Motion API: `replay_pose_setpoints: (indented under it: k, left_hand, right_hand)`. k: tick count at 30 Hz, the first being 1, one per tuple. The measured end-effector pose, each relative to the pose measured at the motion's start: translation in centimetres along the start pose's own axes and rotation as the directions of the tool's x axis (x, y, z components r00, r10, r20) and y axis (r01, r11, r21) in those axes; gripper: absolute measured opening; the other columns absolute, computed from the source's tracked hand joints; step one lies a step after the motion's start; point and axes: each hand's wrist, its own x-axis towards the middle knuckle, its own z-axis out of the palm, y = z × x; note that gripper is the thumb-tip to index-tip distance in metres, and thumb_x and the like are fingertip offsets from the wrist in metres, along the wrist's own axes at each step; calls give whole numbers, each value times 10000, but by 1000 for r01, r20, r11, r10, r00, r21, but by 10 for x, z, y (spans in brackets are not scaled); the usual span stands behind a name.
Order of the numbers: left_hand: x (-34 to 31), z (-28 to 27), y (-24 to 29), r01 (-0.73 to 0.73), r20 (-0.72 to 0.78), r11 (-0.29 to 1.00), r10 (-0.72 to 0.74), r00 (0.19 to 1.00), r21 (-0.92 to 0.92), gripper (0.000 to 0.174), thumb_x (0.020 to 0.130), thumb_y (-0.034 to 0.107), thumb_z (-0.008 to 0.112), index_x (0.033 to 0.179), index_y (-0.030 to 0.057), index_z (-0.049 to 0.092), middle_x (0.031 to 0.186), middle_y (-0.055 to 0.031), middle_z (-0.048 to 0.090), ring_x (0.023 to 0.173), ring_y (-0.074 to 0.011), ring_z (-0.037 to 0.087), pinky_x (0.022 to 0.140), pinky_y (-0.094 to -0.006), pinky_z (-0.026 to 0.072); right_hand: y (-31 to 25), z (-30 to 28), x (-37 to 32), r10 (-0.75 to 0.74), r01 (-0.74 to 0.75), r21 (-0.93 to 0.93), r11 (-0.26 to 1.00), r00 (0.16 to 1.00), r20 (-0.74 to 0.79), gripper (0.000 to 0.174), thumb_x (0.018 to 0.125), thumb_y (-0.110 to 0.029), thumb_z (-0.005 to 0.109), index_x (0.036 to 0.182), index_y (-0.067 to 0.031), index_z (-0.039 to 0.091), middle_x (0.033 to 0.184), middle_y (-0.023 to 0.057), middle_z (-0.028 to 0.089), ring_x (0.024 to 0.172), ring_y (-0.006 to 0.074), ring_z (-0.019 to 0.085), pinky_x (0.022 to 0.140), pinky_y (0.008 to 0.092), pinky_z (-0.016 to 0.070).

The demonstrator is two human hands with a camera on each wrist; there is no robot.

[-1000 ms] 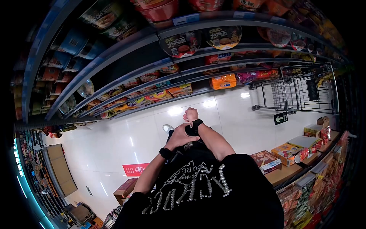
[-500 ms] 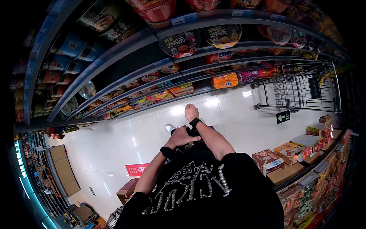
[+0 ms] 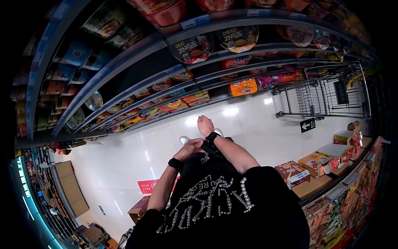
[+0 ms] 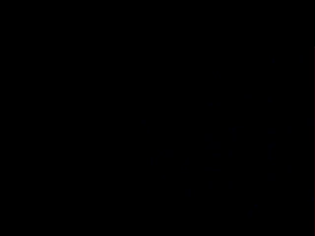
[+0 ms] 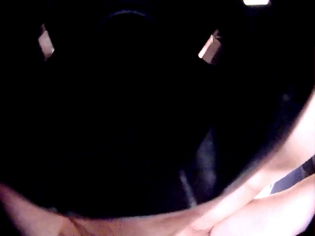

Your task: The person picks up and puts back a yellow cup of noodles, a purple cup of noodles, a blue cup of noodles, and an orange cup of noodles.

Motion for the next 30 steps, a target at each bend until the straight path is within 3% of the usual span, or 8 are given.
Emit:
replay_pose_setpoints:
  k: [3,5,8,11,13,16,20,30]
  left_hand:
    - [6,-7,-13,30,-1,987,-30,1000,-157,341,949,241,456,1149,-24,533,1009,-69,609,867,-150,602,809,-284,503]
    - [8,-10,-19,57,-14,967,-62,998,-247,327,947,237,460,1114,-30,547,983,-73,615,864,-163,608,811,-289,506]
    - [9,-5,-20,85,-62,945,-109,992,-315,307,941,244,469,1062,-25,555,928,-85,623,852,-188,617,800,-285,517]
    - [8,1,-17,108,-124,981,-128,984,-159,393,926,307,494,1104,-40,538,1025,-127,606,914,-204,605,798,-298,500]
    - [4,17,-1,135,-237,940,-61,970,313,594,813,446,621,1117,-53,518,1014,-141,610,909,-225,604,797,-300,485]
    - [-6,49,27,114,-304,751,120,945,650,721,667,492,722,1057,-77,513,946,-159,609,893,-257,593,813,-327,452]
    - [0,60,22,20,-259,584,329,908,811,789,576,501,742,1059,-80,514,1017,-217,584,986,-312,566,863,-363,446]
    - [3,58,25,140,-287,498,231,930,856,831,561,542,739,1038,-112,551,905,-250,631,895,-348,618,834,-373,469]
  right_hand:
    - [8,2,2,76,-86,60,994,986,147,343,876,-291,370,965,-60,606,942,231,611,911,434,555,823,483,436]
    - [12,6,4,8,-8,69,998,1000,-3,294,826,-216,412,868,-12,619,640,132,625,601,235,630,612,338,493]
    - [17,4,8,40,-39,36,999,999,-18,299,829,-219,411,878,-7,616,642,136,625,598,231,630,609,336,493]
    - [20,1,12,131,-130,22,991,990,-52,301,830,-228,406,868,-19,620,647,137,628,618,244,633,625,344,492]
    - [22,-2,15,145,-146,-19,989,988,-49,308,836,-237,401,872,-26,622,648,136,628,630,260,633,639,355,492]
    - [7,-13,12,210,-212,-87,973,977,-30,338,859,-274,384,909,-50,633,740,175,644,741,348,629,722,416,486]
    - [-8,-24,6,256,-262,-151,953,965,-61,360,873,-305,375,964,-68,630,919,237,621,898,417,581,816,469,458]
    - [-4,-33,1,310,-308,-160,938,951,-12,361,876,-306,369,1028,-90,615,988,227,614,942,407,576,841,457,461]
